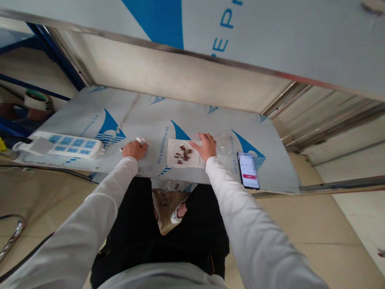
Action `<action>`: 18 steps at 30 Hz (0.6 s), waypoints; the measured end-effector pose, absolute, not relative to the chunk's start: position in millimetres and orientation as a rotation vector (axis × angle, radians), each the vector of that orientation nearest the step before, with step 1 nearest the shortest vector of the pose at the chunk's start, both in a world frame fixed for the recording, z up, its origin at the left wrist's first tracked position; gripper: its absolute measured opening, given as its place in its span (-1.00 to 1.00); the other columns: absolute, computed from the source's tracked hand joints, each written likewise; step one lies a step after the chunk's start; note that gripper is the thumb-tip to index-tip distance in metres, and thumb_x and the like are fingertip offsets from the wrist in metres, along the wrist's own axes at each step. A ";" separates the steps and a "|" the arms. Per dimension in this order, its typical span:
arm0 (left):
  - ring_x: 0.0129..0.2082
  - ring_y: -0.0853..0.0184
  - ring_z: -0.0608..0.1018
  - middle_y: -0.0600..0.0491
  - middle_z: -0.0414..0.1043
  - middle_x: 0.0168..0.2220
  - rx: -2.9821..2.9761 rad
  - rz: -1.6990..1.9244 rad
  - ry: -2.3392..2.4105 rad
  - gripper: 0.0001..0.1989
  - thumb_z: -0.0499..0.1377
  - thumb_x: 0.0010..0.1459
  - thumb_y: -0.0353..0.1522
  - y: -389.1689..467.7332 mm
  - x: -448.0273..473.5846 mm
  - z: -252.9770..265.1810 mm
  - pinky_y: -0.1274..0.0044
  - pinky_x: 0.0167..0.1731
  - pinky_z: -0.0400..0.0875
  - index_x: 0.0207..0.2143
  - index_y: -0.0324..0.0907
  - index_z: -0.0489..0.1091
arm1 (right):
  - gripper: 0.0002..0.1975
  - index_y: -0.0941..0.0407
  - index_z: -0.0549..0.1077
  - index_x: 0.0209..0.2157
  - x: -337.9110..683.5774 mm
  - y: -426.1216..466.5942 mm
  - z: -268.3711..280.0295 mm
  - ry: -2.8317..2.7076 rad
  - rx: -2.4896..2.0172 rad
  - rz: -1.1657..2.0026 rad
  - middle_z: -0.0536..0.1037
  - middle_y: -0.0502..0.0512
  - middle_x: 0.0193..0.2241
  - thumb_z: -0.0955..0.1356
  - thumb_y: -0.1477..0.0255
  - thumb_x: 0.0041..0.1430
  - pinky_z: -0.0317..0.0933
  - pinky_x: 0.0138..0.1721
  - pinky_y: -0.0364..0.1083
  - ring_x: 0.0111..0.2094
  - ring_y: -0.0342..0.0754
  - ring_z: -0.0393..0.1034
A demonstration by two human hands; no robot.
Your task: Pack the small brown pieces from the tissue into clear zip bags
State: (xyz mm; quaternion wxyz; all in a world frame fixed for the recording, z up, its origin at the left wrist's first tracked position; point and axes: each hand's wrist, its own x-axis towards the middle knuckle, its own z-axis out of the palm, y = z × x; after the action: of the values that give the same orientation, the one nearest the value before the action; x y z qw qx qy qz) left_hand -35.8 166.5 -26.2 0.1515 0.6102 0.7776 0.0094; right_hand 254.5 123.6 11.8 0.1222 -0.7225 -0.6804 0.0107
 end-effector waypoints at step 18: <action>-0.07 -0.05 0.52 -0.33 0.49 -0.09 1.800 0.034 2.233 -0.54 -0.04 0.17 -0.12 167.0 -37.8 -32.4 0.29 -0.13 0.35 -0.19 -0.29 0.43 | -0.67 0.08 0.46 0.01 314.0 71.9 -13.0 -2.067 -1.949 0.235 0.45 0.20 -0.10 0.25 0.43 0.24 0.22 0.03 0.00 -0.06 0.02 0.36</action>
State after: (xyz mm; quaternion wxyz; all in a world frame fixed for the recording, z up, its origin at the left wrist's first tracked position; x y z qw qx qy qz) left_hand -37.8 167.0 -32.4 0.1360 0.6217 0.7713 0.0116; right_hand 314.0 71.9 -13.0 0.1449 -0.6766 -0.7173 0.0815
